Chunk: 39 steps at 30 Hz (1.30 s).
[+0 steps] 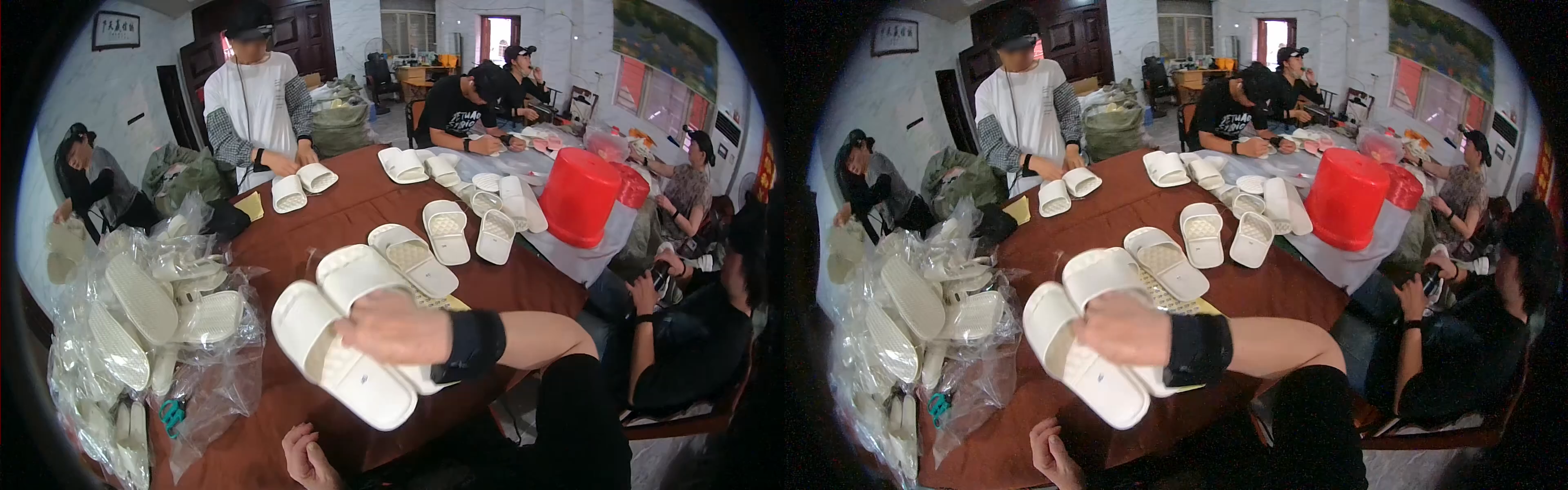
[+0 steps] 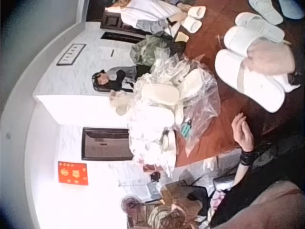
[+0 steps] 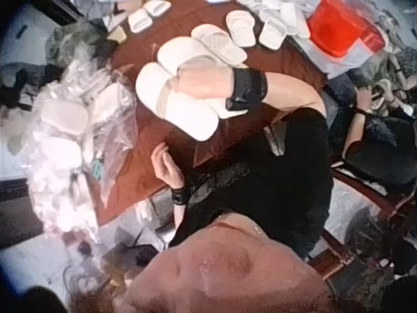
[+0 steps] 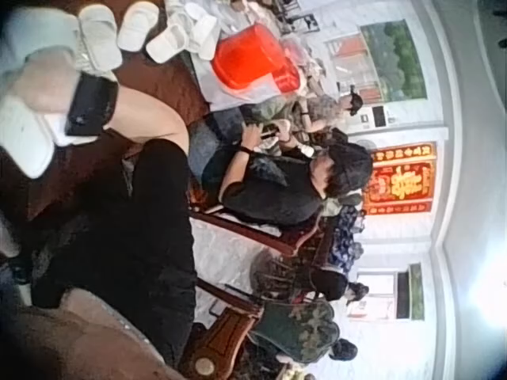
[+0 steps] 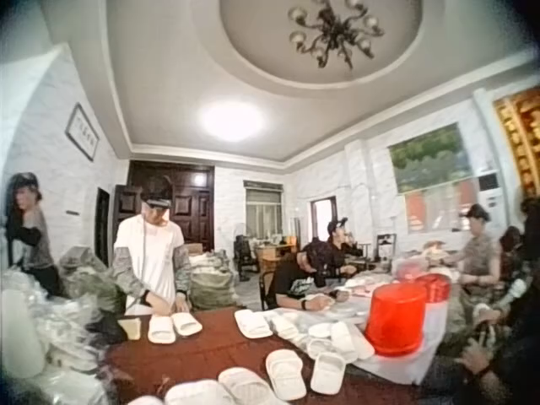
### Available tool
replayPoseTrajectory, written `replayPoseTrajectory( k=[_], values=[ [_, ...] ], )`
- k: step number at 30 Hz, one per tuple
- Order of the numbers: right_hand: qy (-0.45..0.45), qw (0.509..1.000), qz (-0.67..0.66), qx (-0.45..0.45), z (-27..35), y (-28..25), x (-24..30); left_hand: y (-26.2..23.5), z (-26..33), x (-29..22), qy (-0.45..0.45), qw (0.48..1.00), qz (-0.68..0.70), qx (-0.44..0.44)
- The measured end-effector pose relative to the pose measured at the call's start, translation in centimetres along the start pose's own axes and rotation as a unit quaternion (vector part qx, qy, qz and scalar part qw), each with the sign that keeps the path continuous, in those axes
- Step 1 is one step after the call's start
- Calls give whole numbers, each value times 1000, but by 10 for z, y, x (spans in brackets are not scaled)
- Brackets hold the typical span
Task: Applying small circular labels to the inside of white foam slippers and organizing them on a table for production.
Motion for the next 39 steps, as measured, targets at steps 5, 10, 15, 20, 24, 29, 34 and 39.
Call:
replayPoseTrajectory(
  k=[5,10,15,20,24,29,34,39],
  values=[
    [-60,980,-23,-190,6,-23,-104,-11,3,14,-13,999,-12,-28],
    [174,968,146,-109,64,-35,-256,-3,-4,15,-1,1000,4,-10],
    [165,981,61,-84,50,-25,-195,-10,2,13,-1,1000,-28,-11],
    [122,989,-80,-29,14,-41,-93,-11,3,12,-9,1000,-16,11],
    [3,999,-53,-10,9,-46,-38,-28,-9,-2,56,987,-147,17],
    [-85,993,-72,34,19,-43,4,-69,-35,-22,110,964,-242,-26],
    [-126,986,-108,32,26,-35,34,-89,-74,-58,174,940,-294,12],
    [-157,976,-148,34,30,-34,51,-68,-120,-72,190,917,-328,124]
  ],
)
Point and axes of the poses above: each hand's wrist, its own z-axis away from the middle knuckle, its own y-axis out of the palm, x = y × z, the point moved 5 cm from there along -z, towards the middle knuckle, and after that the axes turned 9 degrees about z, right-handed, at the moved point
